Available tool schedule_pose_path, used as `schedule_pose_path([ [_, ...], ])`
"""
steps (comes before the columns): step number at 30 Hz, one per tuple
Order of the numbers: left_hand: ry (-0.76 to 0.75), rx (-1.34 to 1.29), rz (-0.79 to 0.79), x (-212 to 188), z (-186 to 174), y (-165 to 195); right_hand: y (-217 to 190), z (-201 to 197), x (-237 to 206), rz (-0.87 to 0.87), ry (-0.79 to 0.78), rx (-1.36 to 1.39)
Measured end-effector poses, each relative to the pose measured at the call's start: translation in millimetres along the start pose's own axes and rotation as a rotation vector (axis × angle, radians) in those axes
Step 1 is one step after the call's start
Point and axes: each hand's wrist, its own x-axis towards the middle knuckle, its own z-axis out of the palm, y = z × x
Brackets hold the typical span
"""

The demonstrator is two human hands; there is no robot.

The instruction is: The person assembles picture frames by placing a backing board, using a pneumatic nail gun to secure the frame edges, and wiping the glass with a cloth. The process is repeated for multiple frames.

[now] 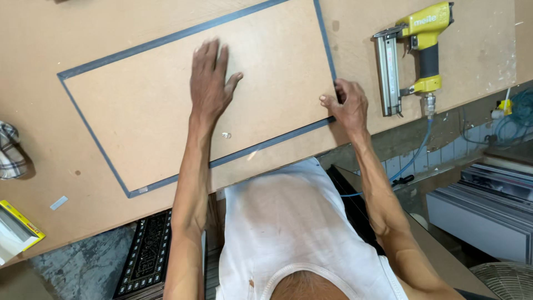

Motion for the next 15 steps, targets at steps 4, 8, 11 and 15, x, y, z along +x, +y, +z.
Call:
schedule_pose_path([
  [4, 0.002, -0.023, 0.117, 96, 77, 53, 45, -23, -13, -0.212, 0.093, -0.060],
  [8, -0.041, 0.004, -0.112, 138, 127, 101, 100, -108, 25, -0.201, 0.458, -0.345],
  [11, -0.083, 0.056, -0.166, 144, 140, 109, 134, -153, 75, 0.010, 0.261, -0.388],
  [15, 0.125, 0.092, -0.089, 136, 141, 105, 144, -159, 109, 0.483, -0.014, 0.057],
])
